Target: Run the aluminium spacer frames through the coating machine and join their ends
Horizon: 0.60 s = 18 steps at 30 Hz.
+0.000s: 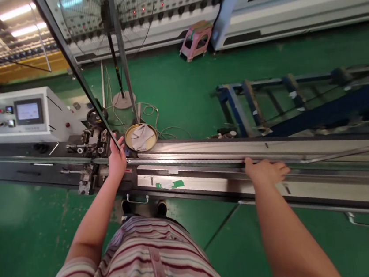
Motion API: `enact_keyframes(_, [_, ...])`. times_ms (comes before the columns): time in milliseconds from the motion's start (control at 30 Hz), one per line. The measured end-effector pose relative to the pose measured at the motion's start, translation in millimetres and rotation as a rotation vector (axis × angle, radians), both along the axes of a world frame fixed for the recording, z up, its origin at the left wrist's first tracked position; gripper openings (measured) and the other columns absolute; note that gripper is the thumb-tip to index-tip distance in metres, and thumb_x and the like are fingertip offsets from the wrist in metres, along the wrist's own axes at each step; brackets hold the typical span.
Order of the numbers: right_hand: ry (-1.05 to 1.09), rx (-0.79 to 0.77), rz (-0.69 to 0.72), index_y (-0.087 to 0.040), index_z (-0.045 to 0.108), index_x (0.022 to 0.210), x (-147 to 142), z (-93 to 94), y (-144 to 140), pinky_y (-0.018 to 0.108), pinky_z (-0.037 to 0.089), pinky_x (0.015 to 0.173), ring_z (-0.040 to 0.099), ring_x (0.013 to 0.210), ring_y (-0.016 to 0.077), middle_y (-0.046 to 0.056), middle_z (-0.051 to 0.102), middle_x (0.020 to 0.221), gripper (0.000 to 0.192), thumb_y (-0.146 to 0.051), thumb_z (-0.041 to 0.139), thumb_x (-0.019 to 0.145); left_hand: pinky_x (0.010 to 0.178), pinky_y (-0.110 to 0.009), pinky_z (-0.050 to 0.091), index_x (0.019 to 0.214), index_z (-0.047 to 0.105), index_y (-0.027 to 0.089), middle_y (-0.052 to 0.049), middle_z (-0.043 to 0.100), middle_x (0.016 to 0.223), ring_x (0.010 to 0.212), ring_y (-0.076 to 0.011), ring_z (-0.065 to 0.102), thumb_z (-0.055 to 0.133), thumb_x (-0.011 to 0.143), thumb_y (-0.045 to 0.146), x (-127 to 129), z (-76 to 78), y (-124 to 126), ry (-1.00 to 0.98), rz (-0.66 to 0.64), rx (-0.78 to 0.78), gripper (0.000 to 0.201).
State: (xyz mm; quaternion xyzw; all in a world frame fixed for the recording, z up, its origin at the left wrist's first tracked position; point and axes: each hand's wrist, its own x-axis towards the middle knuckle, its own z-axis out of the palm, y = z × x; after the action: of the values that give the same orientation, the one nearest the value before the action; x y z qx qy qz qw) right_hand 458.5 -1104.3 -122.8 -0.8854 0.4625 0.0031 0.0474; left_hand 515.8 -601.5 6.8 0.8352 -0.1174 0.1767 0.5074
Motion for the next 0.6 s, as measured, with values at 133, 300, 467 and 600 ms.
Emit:
enact_keyframes(133, [-0.077,-0.005,0.046,-0.014,0.068,0.127,-1.0,-5.0,56.6,0.053,0.038,0.094,0.039,0.13,0.0395,0.029,0.051,0.136,0.047,-0.044,0.049,0.096,0.1,-0.036,0.055,0.155,0.011,0.024,-0.017,0.055,0.142,0.114,-0.0189,0.067,0.041,0.097,0.013,10.6,2.6,62.5,-0.018,0.049,0.047,0.067])
enact_keyframes(300, [-0.138,-0.05,0.158,-0.009,0.071,0.116,9.3,-2.4,135.6,0.053,0.038,0.097,0.047,0.125,0.0386,0.026,0.064,0.118,0.047,-0.043,0.046,0.095,0.098,-0.034,0.056,0.155,0.011,0.024,-0.016,0.058,0.14,0.112,-0.0181,0.068,0.041,0.097,0.012,22.2,5.3,144.8,-0.021,0.106,0.043,0.067])
enact_keyframes(467, [-0.164,-0.037,0.21,-0.012,0.075,0.1,27.8,-2.6,208.5,0.058,0.038,0.095,0.054,0.116,0.0402,0.024,0.069,0.105,0.048,-0.047,0.042,0.095,0.096,-0.032,0.056,0.154,0.011,0.024,-0.016,0.058,0.14,0.113,-0.0184,0.068,0.041,0.097,0.013,33.0,10.3,222.8,-0.034,0.145,0.101,0.066])
enact_keyframes(600, [-0.236,0.061,0.307,-0.01,0.074,0.098,35.6,0.9,260.7,0.056,0.04,0.095,0.057,0.11,0.0372,0.026,0.069,0.102,0.052,-0.049,0.04,0.094,0.095,-0.031,0.056,0.153,0.009,0.018,-0.019,0.058,0.139,0.112,-0.0186,0.068,0.042,0.096,0.013,44.1,16.4,284.4,-0.036,0.196,0.149,0.066])
